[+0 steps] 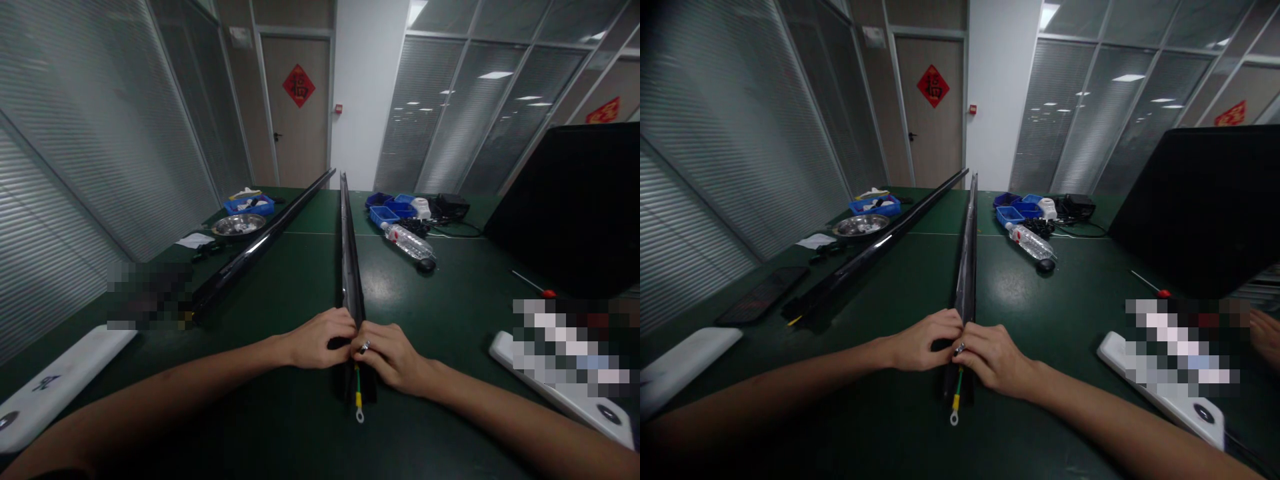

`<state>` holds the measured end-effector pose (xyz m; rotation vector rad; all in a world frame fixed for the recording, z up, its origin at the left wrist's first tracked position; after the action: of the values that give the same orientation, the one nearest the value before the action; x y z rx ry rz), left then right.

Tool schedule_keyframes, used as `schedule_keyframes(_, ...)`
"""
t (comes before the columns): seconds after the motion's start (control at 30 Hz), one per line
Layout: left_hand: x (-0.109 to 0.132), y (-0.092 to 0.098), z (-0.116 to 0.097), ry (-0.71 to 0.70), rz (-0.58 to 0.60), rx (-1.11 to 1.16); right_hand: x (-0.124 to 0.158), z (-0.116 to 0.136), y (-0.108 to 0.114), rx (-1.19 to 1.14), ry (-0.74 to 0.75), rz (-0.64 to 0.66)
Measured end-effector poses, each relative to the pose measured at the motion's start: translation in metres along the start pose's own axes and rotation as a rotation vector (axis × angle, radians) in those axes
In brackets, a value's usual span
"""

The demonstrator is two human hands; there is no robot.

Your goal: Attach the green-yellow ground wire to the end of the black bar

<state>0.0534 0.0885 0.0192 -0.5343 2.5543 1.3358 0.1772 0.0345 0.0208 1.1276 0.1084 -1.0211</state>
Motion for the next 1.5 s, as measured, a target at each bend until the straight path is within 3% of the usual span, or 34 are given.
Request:
schedule_keyframes(0.37, 0.001, -0.001, -0.001, -0.001, -0.011, -0.019, -0.001, -0.002, 0.001, 0.023, -0.017, -0.037)
schedule_keyframes(0.67, 0.000, 0.001, -0.003, 0.044, -0.007, -0.019, -0.002, -0.010, 0.010, -0.182, -0.113, -0.189)
schedule_keyframes(0.93, -0.001, 0.002, -0.003, 0.085, 0.006, -0.028, -0.001, -0.011, 0.006, -0.209, -0.158, -0.141)
schedule_keyframes(1.5, 0.000, 0.001, 0.000, 0.082, -0.006, -0.030, -0.001, -0.007, 0.006, -0.138, -0.092, -0.134)
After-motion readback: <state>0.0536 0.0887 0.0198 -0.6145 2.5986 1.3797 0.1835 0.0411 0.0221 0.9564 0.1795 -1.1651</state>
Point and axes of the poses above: each hand's wrist, its own x-axis away from the middle knuckle, its own y-axis out of the back of the hand, z = x × y, the point moved 6 cm from there along -x, towards the middle knuckle, and after that the axes turned 2 degrees about -z, right-handed, at the moved point
